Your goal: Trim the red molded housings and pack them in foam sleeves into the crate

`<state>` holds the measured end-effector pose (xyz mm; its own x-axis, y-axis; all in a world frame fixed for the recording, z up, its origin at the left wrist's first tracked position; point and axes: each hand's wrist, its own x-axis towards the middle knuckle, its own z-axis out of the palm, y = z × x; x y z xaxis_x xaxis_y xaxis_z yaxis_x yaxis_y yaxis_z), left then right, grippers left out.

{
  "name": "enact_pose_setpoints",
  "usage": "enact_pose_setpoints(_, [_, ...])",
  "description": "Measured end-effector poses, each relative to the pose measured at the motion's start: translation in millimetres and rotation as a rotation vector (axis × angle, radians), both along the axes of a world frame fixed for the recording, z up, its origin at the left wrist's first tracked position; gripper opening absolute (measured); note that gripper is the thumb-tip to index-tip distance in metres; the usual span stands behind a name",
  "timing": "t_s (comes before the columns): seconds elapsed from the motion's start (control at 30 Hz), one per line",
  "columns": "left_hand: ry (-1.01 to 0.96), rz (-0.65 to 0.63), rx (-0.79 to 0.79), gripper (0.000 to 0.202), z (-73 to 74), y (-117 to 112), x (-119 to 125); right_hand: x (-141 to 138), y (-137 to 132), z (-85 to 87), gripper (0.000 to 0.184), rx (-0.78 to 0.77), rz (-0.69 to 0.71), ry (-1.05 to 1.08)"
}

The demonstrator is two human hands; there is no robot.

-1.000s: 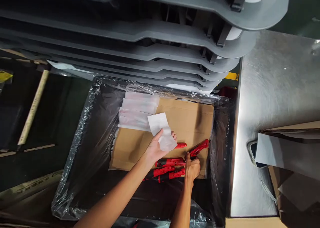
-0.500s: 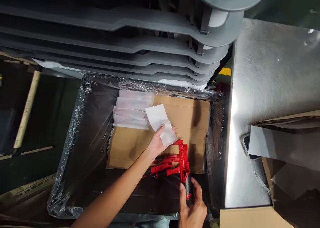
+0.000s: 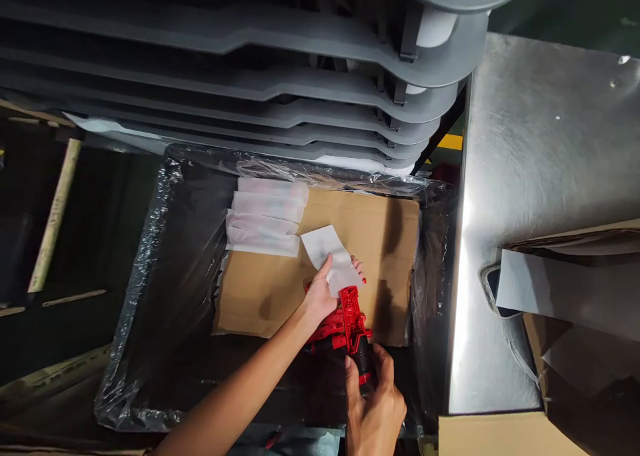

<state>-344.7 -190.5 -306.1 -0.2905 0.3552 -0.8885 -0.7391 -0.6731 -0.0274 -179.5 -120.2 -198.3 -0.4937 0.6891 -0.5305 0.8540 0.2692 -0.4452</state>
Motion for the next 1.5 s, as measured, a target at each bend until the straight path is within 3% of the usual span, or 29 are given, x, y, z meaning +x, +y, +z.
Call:
enact_pose_setpoints(0.27, [-0.076, -0.066, 0.048, 0.042, 13.1, 7, 21, -22, -5, -15.2, 0.077, 0.057, 0.064, -0.033])
enact_pose_setpoints(0.47, [-0.141, -0.103, 0.118, 0.043, 14.7, 9, 33, -40, -4, -23.1, 0.087, 0.058, 0.006, -0.052])
enact_pose_setpoints(0.6, [-0.175, -0.089, 0.161, 0.034, 11.6, 8, 38, -40, -3, -18.4, 0.078, -0.112, -0.065, 0.115])
enact_pose_setpoints(0.7, [-0.191, -0.087, 0.208, 0.024, 10.8, 3, 37, -34, 3, -16.5, 0.064, -0.092, -0.086, 0.163])
enact_pose_setpoints(0.8, [-0.2, -0.1, 0.25, 0.024, 11.4, 0, 35, -33, 11, -21.5, 0.054, 0.025, -0.003, 0.196])
enact_pose_setpoints(0.97, [-0.212, -0.161, 0.264, 0.029, 9.7, -2, 34, -45, 18, -39.5, 0.037, 0.112, 0.275, 0.279])
enact_pose_setpoints(1.13, [-0.194, -0.225, 0.275, 0.044, 9.1, -9, 33, -57, 18, -59.0, 0.024, 0.22, 0.47, 0.188])
enact_pose_setpoints(1.27, [-0.186, -0.281, 0.24, 0.046, 5.6, -12, 32, -59, 15, -63.8, 0.022, 0.273, 0.424, 0.279])
enact_pose_setpoints(1.4, [-0.192, -0.329, 0.124, 0.028, 2.0, -19, 39, -52, 7, -59.4, 0.02, 0.147, 0.415, 0.444])
enact_pose_setpoints(1.5, [-0.172, -0.291, -0.03, 0.012, 9.6, -35, 48, -42, 5, -55.3, 0.016, 0.063, 0.374, 0.505])
